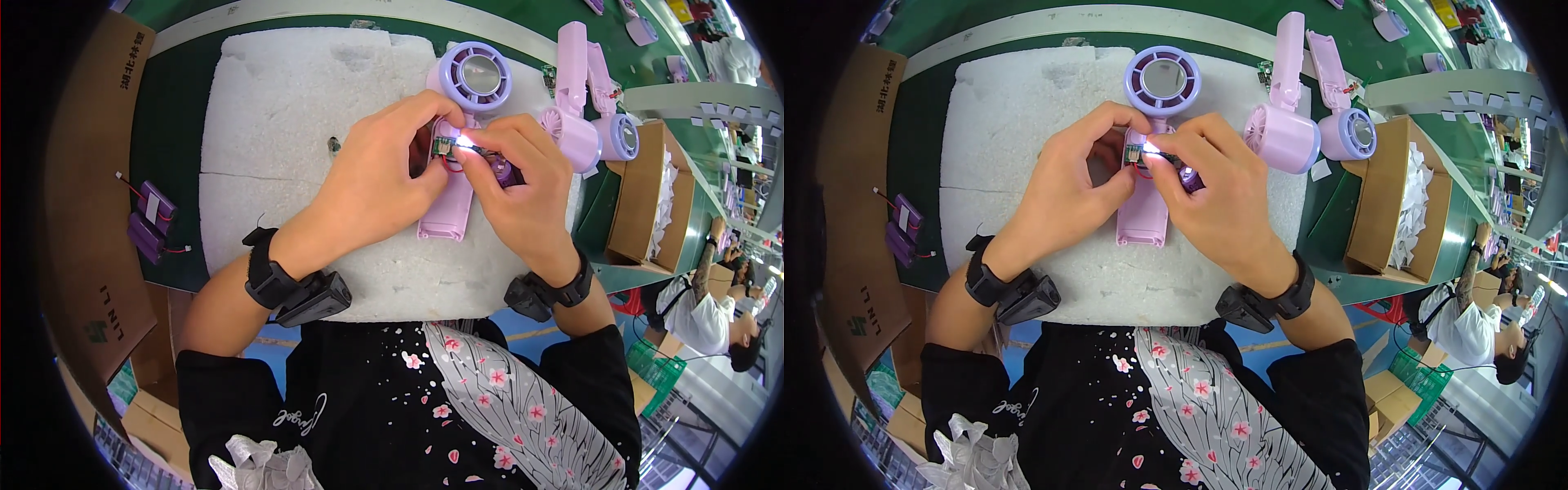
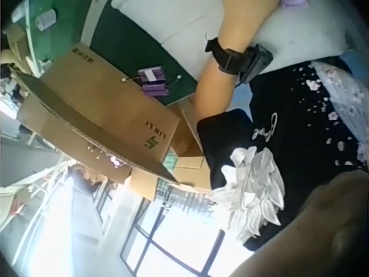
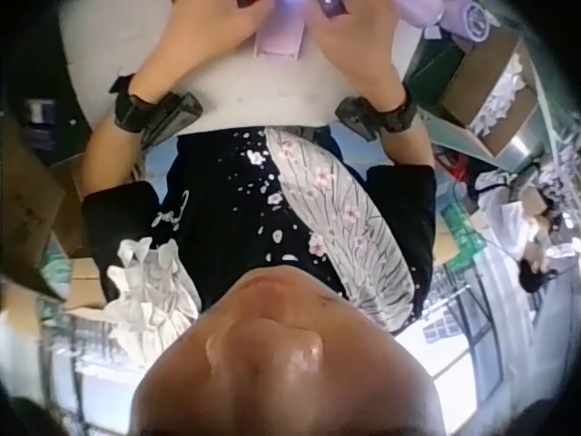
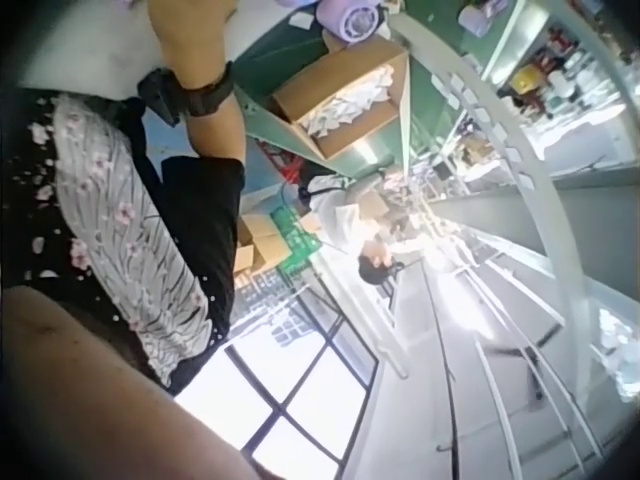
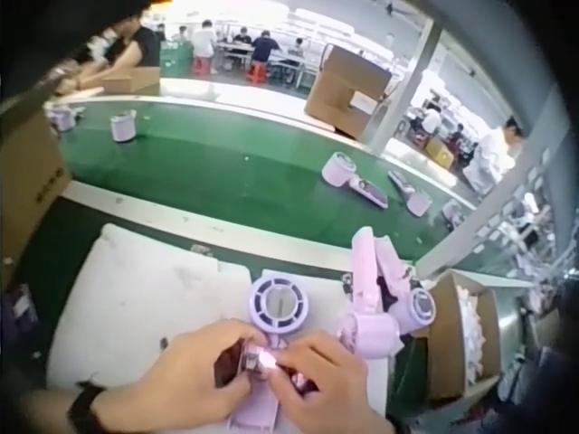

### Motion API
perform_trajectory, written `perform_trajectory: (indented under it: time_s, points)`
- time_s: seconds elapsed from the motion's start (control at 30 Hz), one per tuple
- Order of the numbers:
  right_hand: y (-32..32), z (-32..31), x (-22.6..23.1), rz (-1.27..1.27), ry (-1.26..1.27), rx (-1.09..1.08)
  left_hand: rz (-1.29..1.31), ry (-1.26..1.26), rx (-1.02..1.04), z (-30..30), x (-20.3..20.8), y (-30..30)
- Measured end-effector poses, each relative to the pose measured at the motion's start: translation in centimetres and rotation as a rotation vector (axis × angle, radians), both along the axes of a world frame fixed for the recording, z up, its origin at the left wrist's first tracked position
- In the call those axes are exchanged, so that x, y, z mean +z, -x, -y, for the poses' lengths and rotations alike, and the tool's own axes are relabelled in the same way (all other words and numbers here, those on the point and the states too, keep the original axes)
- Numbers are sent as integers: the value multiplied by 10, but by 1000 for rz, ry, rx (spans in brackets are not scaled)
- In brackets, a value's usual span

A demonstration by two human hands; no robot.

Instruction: The person assembles handheld fans by connecting battery packs to circuit boards, pressing the batteries into the handles, and testing the fans. They repeat this process for several fans, placing each completed unit onto a conveyor belt.

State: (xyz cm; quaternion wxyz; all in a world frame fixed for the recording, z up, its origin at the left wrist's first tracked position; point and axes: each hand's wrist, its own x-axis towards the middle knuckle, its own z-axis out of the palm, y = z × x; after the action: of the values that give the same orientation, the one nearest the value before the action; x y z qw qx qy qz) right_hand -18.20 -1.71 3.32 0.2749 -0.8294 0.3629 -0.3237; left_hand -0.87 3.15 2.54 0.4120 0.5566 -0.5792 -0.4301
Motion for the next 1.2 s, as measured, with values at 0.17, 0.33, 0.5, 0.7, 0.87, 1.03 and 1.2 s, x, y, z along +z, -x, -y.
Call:
perform_trajectory:
  time_s: [0.17, 0.33, 0.5, 0.7, 0.87, 1.03, 1.2]
  points:
    - [-1, -2, 3, -17, 71, -3, -20, -69, 24, 0, 6, 2]
    - [-1, -4, 4, -52, 96, -11, 0, -94, 45, -1, 7, 3]
    - [-2, -4, 5, -111, 82, -20, -55, -55, 8, 0, 2, -2]
    - [0, 6, 3, -49, 109, -22, -87, 57, -17, 3, -2, -3]
    - [0, 7, 4, -52, -85, -57, -28, -5, -43, 5, 4, -5]
    - [5, 6, 23, -171, -516, 32, 50, 37, -61, 4, 0, -6]
    - [20, 8, 23, -86, -728, 207, -9, 26, -38, 5, 0, -12]
